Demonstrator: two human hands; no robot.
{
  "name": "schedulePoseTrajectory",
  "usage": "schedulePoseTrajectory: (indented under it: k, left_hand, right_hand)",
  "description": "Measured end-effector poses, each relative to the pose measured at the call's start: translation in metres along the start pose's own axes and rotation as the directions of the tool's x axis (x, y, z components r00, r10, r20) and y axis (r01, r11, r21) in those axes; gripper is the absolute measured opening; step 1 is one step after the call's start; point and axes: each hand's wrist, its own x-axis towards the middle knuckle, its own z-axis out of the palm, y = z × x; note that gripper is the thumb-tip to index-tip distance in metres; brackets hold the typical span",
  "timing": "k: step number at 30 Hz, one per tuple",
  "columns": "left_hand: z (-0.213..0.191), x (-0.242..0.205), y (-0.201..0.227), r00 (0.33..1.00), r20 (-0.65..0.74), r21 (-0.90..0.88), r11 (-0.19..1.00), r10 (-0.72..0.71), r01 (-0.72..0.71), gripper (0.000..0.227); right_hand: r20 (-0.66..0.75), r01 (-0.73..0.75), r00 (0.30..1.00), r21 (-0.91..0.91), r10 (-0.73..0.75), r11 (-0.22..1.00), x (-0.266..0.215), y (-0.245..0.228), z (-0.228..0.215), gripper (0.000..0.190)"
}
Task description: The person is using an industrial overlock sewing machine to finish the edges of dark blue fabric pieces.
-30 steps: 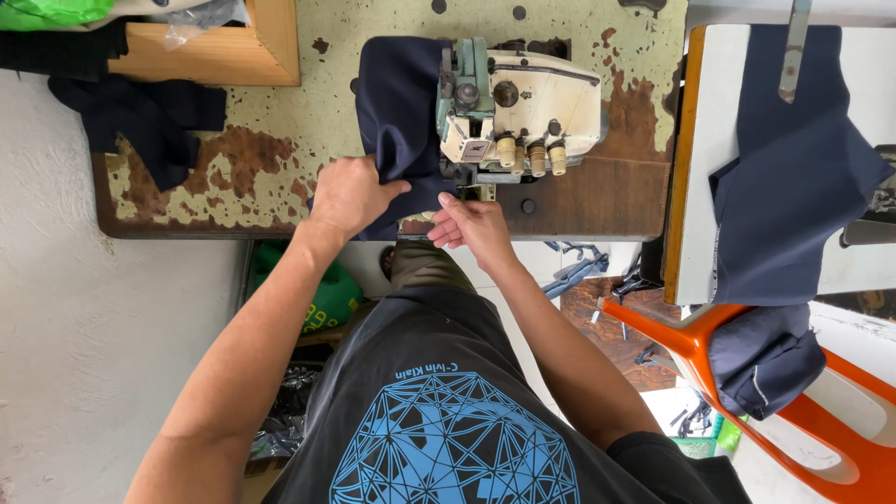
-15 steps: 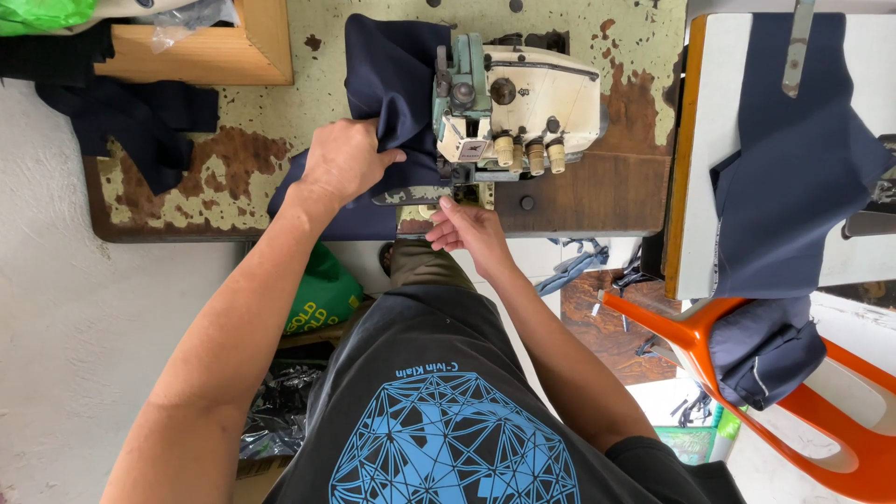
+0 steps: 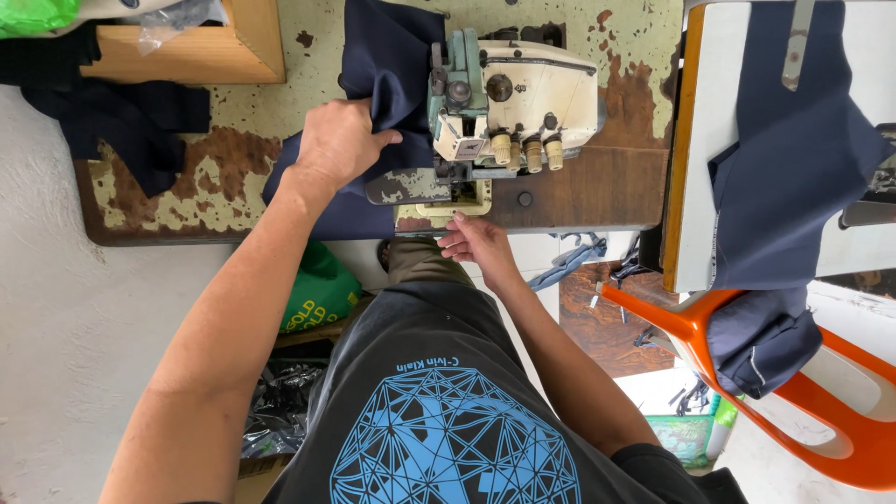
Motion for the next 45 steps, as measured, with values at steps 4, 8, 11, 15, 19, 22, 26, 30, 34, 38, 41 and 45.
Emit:
schedulePoseTrajectory:
  k: [4, 8, 11, 15, 19, 22, 26, 30, 34, 38, 41, 45]
  left_hand:
    - [0.001, 0.003, -0.004, 0.998, 0.009, -0.044, 0.997, -0.065, 0.065, 0.039]
    - [0.013, -0.019, -0.017, 0.942, 0.009, -0.31, 0.895, -0.335, 0.321, 0.064]
    - [0.031, -0.057, -0.021, 0.832, 0.026, -0.666, 0.611, -0.554, 0.428, 0.06]
    - [0.04, -0.114, -0.006, 0.682, 0.073, -0.86, 0.301, -0.728, 0.413, 0.066]
    - [0.051, -0.129, 0.001, 0.645, -0.656, -0.274, 0.92, -0.392, 0.28, 0.08]
    - [0.062, -0.112, 0.024, 0.674, -0.691, 0.026, 0.941, 0.261, -0.338, 0.033]
    - [0.078, -0.087, 0.045, 0.727, -0.586, 0.185, 0.933, 0.358, -0.309, 0.032]
    - [0.07, -0.082, 0.052, 0.788, -0.514, 0.359, 0.919, 0.338, -0.16, 0.043]
    - [0.069, -0.099, 0.066, 0.792, -0.473, 0.389, 0.898, 0.387, -0.206, 0.04]
    - [0.085, -0.105, 0.077, 0.822, -0.411, 0.362, 0.898, 0.394, -0.249, 0.046]
    - [0.086, -0.098, 0.081, 0.834, -0.405, 0.355, 0.905, 0.374, -0.234, 0.047]
    - [0.085, -0.097, 0.077, 0.83, -0.424, 0.326, 0.916, 0.362, -0.233, 0.047]
  right_hand:
    - [0.006, 0.037, 0.999, -0.023, -0.037, 0.999, -0.002, -0.005, 0.014, 0.043]
    - [0.083, 0.192, 0.979, -0.037, -0.188, 0.981, -0.002, -0.009, 0.038, 0.044]
    - [0.147, 0.229, 0.964, -0.037, -0.221, 0.973, 0.0, -0.013, 0.061, 0.057]
    - [0.141, 0.228, 0.97, -0.239, -0.198, 0.944, 0.054, 0.063, 0.057, 0.031]
    - [0.13, 0.298, 0.954, -0.31, -0.27, 0.903, 0.055, 0.077, 0.047, 0.023]
    - [0.091, 0.293, 0.956, -0.224, -0.279, 0.93, 0.059, 0.092, 0.042, 0.02]
    - [0.081, 0.351, 0.936, -0.252, -0.341, 0.902, 0.041, 0.076, 0.04, 0.024]
    - [0.056, 0.322, 0.945, -0.333, -0.323, 0.886, 0.024, 0.058, 0.039, 0.031]
    - [0.09, 0.298, 0.954, -0.375, -0.286, 0.878, -0.004, 0.054, 0.024, 0.034]
    - [0.064, 0.258, 0.965, -0.406, -0.254, 0.877, -0.011, 0.066, 0.008, 0.034]
    - [0.042, 0.254, 0.965, -0.393, -0.258, 0.884, 0.0, 0.059, -0.003, 0.032]
    - [0.028, 0.266, 0.961, -0.381, -0.276, 0.886, 0.007, 0.057, -0.005, 0.029]
